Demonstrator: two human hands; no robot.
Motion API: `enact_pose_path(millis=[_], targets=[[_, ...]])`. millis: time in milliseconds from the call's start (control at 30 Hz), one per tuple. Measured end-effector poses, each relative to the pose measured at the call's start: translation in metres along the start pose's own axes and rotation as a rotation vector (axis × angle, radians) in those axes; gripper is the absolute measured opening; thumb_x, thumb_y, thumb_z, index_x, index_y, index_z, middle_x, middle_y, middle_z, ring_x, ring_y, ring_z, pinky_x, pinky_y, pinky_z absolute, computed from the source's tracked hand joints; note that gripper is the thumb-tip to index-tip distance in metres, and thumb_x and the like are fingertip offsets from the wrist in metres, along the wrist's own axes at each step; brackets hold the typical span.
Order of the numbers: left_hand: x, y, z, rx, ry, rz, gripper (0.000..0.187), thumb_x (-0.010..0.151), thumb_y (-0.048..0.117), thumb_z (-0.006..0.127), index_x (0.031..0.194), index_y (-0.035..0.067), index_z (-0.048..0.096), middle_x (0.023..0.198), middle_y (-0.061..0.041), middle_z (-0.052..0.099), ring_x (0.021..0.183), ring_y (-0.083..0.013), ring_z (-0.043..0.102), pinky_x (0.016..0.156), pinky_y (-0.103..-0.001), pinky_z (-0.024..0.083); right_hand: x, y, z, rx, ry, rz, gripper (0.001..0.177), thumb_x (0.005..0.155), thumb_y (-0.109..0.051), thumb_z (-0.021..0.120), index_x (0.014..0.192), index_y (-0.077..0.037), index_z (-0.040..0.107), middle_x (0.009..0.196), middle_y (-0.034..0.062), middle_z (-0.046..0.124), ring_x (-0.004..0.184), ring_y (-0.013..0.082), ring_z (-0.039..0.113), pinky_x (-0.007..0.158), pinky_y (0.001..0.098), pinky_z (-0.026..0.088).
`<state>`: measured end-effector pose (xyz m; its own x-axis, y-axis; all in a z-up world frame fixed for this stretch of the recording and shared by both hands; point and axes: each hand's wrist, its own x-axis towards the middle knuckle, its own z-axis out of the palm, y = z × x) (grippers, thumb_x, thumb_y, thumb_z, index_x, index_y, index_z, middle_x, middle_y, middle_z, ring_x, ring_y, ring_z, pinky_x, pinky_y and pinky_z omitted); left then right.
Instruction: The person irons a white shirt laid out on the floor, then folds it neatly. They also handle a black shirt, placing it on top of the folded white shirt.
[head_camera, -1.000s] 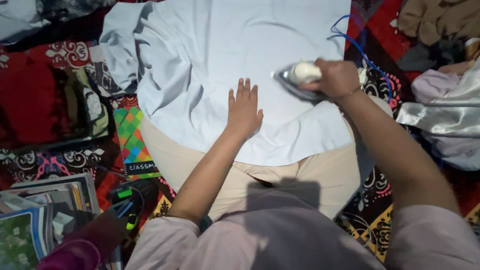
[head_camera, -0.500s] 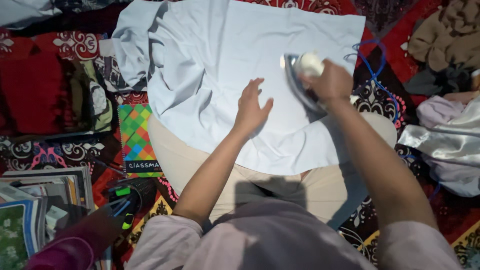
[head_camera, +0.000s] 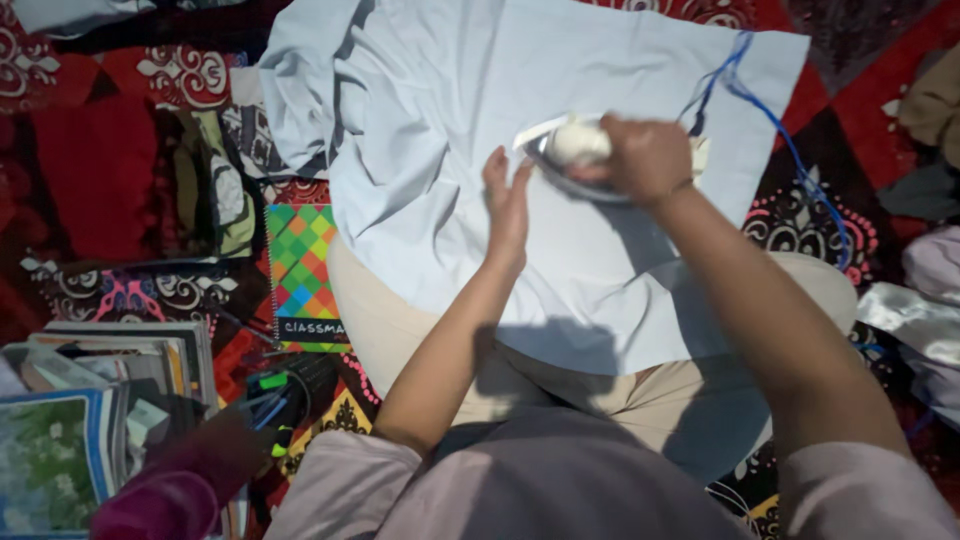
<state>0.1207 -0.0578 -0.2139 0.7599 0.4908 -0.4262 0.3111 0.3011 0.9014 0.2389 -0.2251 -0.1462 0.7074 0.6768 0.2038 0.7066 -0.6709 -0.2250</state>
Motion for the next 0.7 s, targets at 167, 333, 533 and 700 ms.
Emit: enact_pose_path(millis=[167,333,533,700], targets=[[0.005,0.004,0.006,0.062,-0.118,-0.138,0.09,0.095,0.058,0.054,0.161,0.009,0.018,0.166,-0.021,0.015,0.155,-0.0339,0.016,0.122,-0.044,0.02,0.044,0.03,0.032,-0.164,0.155,0.161,0.069,0.076,-0.074,0.088,0.09,-0.01,0.067,0.066,0.0081,0.067,0.052,0.026,0.065,0.047,0.0383,0.05],[0.001,0.008,0.002,0.153,-0.149,-0.097,0.087,0.096,0.057,0.056,0.159,0.008,0.022,0.166,-0.022,0.023,0.152,-0.0352,0.024,0.119,-0.043,0.026,0.061,0.039,0.046,-0.168,0.153,0.311,0.07,0.068,-0.071,0.092,0.086,-0.007,0.069,0.066,0.0123,0.069,0.056,0.0304,0.068,0.048,0.0411,0.052],[-0.019,0.008,0.0,0.175,-0.135,-0.124,0.085,0.088,0.044,0.062,0.156,0.009,0.025,0.159,-0.023,0.035,0.136,-0.038,0.05,0.103,-0.042,0.047,-0.002,0.011,0.005,0.013,-0.075,0.3,0.065,0.067,-0.057,0.093,0.1,-0.006,0.071,0.077,0.0166,0.072,0.068,0.0359,0.071,0.059,0.0465,0.054],[-0.026,0.014,0.001,0.098,-0.142,-0.144,0.082,0.094,0.041,0.062,0.159,0.012,0.021,0.163,-0.026,0.021,0.148,-0.037,0.035,0.11,-0.041,0.04,-0.093,-0.007,-0.043,0.016,-0.183,0.167,0.064,0.071,-0.063,0.087,0.104,-0.01,0.071,0.076,0.0151,0.072,0.07,0.0361,0.071,0.062,0.0459,0.054]])
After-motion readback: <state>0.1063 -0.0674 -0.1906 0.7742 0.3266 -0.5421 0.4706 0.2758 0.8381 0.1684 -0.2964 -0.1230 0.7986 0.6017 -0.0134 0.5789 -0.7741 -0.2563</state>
